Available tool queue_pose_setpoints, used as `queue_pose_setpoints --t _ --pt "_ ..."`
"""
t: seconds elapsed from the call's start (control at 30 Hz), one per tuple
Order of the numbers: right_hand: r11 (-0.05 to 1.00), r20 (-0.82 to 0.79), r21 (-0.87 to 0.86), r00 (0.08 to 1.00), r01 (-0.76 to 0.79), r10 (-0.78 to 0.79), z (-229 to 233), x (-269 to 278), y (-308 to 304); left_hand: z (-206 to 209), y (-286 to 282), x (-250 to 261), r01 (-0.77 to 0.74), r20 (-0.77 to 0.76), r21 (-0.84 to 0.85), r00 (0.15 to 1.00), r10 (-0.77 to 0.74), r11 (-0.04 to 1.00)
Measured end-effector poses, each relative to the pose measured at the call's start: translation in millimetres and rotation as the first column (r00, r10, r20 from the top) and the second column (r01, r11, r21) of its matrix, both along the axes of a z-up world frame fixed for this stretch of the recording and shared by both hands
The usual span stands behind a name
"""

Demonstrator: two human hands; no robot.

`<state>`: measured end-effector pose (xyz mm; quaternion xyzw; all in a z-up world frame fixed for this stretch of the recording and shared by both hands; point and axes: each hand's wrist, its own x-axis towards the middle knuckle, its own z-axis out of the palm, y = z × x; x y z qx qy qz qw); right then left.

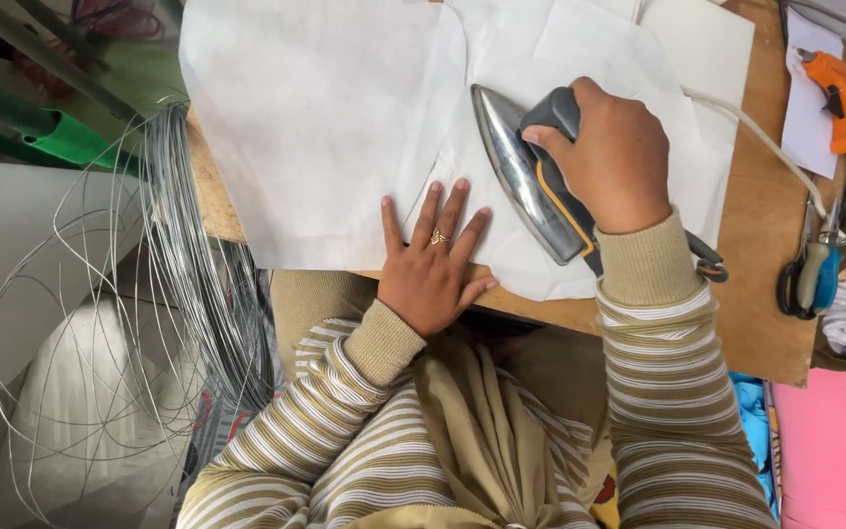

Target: The person is using an iron to press and flatten several white fabric pieces on a wooden workbench.

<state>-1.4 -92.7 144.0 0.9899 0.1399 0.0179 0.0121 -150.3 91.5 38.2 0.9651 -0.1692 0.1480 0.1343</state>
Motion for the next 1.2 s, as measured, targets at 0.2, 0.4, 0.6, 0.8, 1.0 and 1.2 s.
queue_pose_setpoints --t 0.2,0.4,0.6,0.8,1.0,1.2 --pt "0.991 0.028 -0.064 0.993 0.116 -0.115 18 7 -43 -1 1 0 0.008 0.010 -0.006 1.000 -0.008 1.000" --pt "0.995 0.075 0.050 0.993 0.089 -0.092 37 -3 -31 24 -7 29 -0.203 0.027 -0.210 0.977 0.213 0.956" --pt "0.999 -0.017 0.033 0.999 -0.031 0.031 8 -3 8 -6 -16 56 -0.273 -0.081 0.011 0.959 0.273 0.962" --pt "1.000 -0.044 0.021 0.999 -0.007 0.008 8 16 -5 0 -14 54 -0.261 -0.123 0.047 0.956 0.265 0.964" --pt "1.000 0.033 -0.015 0.999 -0.026 0.026 8 23 -14 -1 -16 55 -0.267 -0.126 0.052 0.954 0.271 0.962" --pt "0.995 -0.042 -0.073 0.997 -0.072 0.069 15 14 2 2 -15 54 -0.271 -0.115 0.044 0.955 0.275 0.962"
